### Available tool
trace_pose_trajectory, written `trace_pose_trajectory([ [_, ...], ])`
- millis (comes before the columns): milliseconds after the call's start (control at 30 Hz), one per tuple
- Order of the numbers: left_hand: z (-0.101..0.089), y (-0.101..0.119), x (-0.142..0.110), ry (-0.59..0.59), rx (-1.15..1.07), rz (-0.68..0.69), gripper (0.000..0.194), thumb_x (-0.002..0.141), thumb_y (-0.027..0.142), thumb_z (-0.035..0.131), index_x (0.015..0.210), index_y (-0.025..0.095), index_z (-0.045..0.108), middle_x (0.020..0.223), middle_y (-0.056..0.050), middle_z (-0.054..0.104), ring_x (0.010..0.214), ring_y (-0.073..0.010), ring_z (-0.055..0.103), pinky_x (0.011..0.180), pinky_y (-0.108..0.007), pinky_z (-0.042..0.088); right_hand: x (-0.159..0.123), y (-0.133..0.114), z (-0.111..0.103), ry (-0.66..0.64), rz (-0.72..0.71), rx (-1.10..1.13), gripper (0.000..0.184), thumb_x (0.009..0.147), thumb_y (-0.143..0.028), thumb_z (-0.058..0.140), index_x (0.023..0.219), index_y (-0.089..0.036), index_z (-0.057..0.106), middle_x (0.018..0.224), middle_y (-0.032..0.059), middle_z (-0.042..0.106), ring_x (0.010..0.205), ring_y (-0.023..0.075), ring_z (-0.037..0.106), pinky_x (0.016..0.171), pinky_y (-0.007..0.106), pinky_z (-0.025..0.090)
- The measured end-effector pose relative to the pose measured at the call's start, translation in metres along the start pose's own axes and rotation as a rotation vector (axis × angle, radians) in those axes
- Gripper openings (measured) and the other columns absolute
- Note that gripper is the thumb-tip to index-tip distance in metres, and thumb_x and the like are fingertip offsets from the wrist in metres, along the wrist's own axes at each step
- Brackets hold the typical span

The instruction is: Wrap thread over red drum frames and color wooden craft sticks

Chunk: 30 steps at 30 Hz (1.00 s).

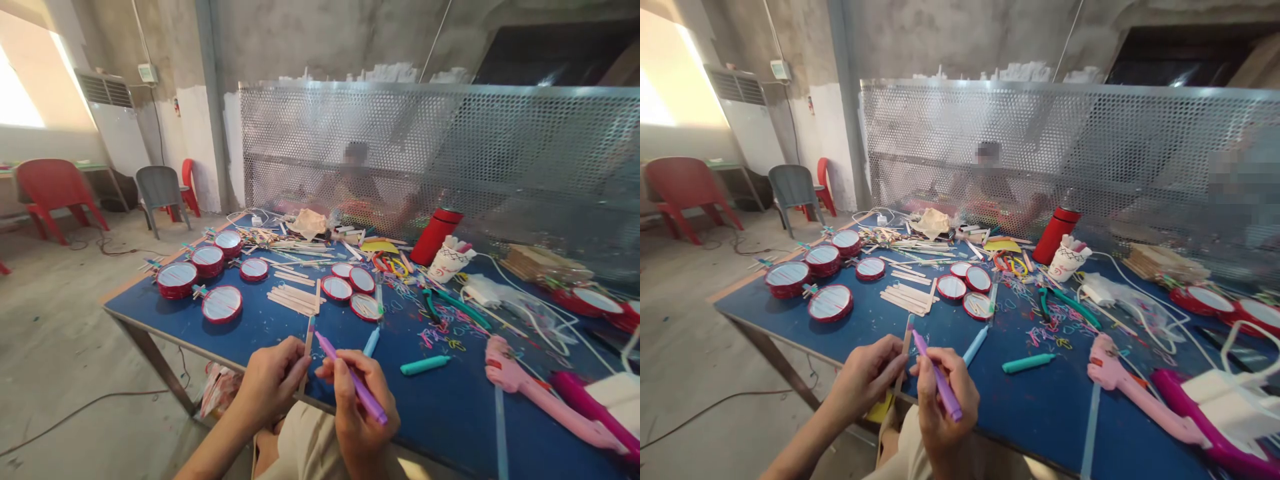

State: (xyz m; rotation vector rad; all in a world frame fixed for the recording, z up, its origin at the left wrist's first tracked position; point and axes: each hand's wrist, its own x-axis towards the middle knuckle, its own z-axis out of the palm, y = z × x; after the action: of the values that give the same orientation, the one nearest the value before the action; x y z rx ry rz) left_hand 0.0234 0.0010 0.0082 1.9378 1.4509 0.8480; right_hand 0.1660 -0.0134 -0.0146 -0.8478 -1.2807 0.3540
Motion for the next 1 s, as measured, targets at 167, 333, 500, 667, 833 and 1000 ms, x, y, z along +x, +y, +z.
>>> trace_pose_trajectory([
  [167, 0.0005, -0.0011, 0.0000, 0.013, 0.006, 0.017, 0.020, 0.090, 0.032, 0.043, 0.075, 0.022, 0.051, 0.059, 0.004, 0.056, 0.050, -0.0126, 0.052, 0.053, -0.022, 0.034, 0.0010, 0.0009, -0.0024, -0.074, -0.058, -0.025, 0.013, 0.094, -0.014, 0.057, 0.101, -0.023, 0.064, 0.076, -0.0024, 0.069, 0.063, 0.0128, 0.071, 0.058, 0.022, 0.059],
  [333, 0.0010, -0.0038, -0.0002, 0.044, 0.026, 0.056, 0.019, 0.091, 0.031, 0.044, 0.077, 0.022, 0.053, 0.062, 0.002, 0.063, 0.056, -0.0138, 0.056, 0.056, -0.022, 0.037, 0.0024, 0.0004, -0.0006, -0.041, -0.037, -0.036, 0.011, 0.095, -0.015, 0.056, 0.100, -0.021, 0.064, 0.074, -0.0019, 0.070, 0.060, 0.0130, 0.071, 0.057, 0.022, 0.058],
  [500, 0.0009, -0.0031, -0.0009, 0.033, 0.020, 0.047, 0.018, 0.091, 0.029, 0.044, 0.079, 0.022, 0.054, 0.062, 0.003, 0.063, 0.054, -0.0129, 0.054, 0.056, -0.021, 0.037, 0.0019, -0.0010, -0.0001, -0.012, -0.023, -0.028, 0.009, 0.095, -0.017, 0.057, 0.099, -0.020, 0.065, 0.073, -0.0012, 0.070, 0.059, 0.0140, 0.071, 0.056, 0.023, 0.059],
  [667, 0.0007, -0.0024, -0.0005, 0.029, 0.024, 0.046, 0.018, 0.091, 0.031, 0.043, 0.077, 0.022, 0.053, 0.059, 0.005, 0.054, 0.053, -0.0121, 0.049, 0.055, -0.021, 0.035, 0.0047, -0.0008, -0.0016, -0.068, -0.082, -0.067, 0.011, 0.092, -0.015, 0.059, 0.099, -0.022, 0.066, 0.074, -0.0013, 0.071, 0.063, 0.0146, 0.072, 0.058, 0.023, 0.058],
  [833, 0.0001, -0.0022, -0.0008, 0.008, 0.023, 0.026, 0.019, 0.091, 0.032, 0.043, 0.079, 0.021, 0.052, 0.062, 0.003, 0.059, 0.056, -0.0129, 0.052, 0.057, -0.022, 0.035, 0.0036, -0.0013, 0.0016, 0.013, -0.027, -0.047, 0.009, 0.095, -0.018, 0.058, 0.098, -0.020, 0.066, 0.073, -0.0011, 0.070, 0.058, 0.0137, 0.071, 0.056, 0.023, 0.058],
  [1000, 0.0000, -0.0023, -0.0011, 0.010, 0.021, 0.024, 0.019, 0.091, 0.033, 0.043, 0.080, 0.021, 0.054, 0.062, 0.003, 0.059, 0.055, -0.0130, 0.051, 0.056, -0.022, 0.036, 0.0024, -0.0012, -0.0005, -0.038, -0.055, -0.065, 0.008, 0.096, -0.019, 0.057, 0.099, -0.020, 0.065, 0.073, -0.0003, 0.071, 0.061, 0.0141, 0.071, 0.057, 0.024, 0.058],
])
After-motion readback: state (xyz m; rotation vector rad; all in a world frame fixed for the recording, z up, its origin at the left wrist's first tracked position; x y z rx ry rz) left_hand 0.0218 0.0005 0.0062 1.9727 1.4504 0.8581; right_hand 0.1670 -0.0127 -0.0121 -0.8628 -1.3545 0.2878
